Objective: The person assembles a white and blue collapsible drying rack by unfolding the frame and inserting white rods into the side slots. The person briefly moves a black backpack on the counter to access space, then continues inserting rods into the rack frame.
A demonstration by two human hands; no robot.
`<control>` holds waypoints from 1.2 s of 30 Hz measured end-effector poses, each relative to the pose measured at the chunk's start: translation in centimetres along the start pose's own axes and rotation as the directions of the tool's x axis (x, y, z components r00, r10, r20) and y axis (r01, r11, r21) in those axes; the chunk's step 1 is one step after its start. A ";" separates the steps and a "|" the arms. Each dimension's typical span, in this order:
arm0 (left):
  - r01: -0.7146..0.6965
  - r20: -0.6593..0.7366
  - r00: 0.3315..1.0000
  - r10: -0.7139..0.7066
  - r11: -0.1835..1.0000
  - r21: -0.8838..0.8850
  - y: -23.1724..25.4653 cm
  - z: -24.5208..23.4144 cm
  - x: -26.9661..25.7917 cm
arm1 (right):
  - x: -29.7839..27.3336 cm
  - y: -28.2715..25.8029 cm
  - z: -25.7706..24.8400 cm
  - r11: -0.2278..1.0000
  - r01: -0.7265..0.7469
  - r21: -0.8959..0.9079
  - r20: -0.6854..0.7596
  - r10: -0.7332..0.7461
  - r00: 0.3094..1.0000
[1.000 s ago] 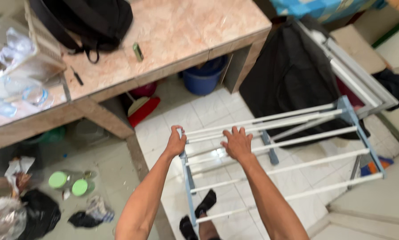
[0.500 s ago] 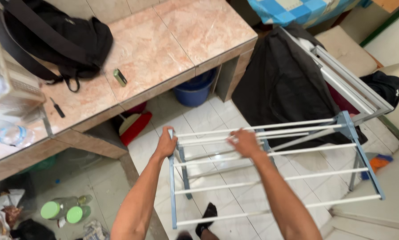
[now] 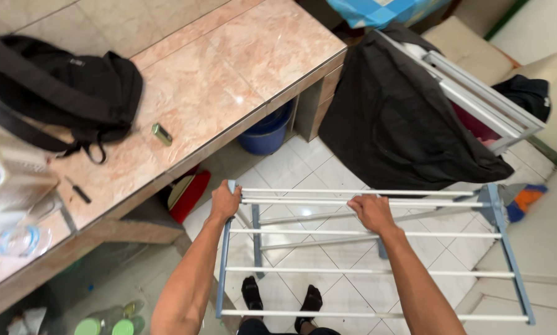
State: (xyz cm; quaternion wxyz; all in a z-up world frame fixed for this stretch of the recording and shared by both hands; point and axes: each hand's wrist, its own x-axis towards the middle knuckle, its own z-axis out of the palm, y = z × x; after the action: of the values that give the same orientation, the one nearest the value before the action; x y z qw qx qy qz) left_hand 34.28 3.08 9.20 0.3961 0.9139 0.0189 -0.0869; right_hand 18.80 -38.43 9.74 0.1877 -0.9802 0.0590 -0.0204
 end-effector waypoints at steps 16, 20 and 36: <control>-0.277 0.404 0.860 0.311 0.950 -0.143 7.6 5.3 6.0 | -11.4 -0.2 -1.7 0.833 -0.552 0.030 0.024 0.552 0.834; -0.343 0.469 0.805 0.363 0.930 -0.130 10.9 9.6 7.7 | -13.5 1.4 -1.5 0.805 -0.592 0.040 -0.089 0.593 0.800; -0.121 0.632 0.748 0.202 0.978 -0.170 6.5 9.6 8.2 | -5.6 9.0 0.3 0.890 -0.456 0.014 -0.405 0.422 0.811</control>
State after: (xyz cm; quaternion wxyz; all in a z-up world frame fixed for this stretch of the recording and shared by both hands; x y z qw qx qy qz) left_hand 41.67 -8.66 5.99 0.4376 0.8011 -0.1927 -0.3600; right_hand 12.26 -45.90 6.06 0.1304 -0.9220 0.3212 -0.1723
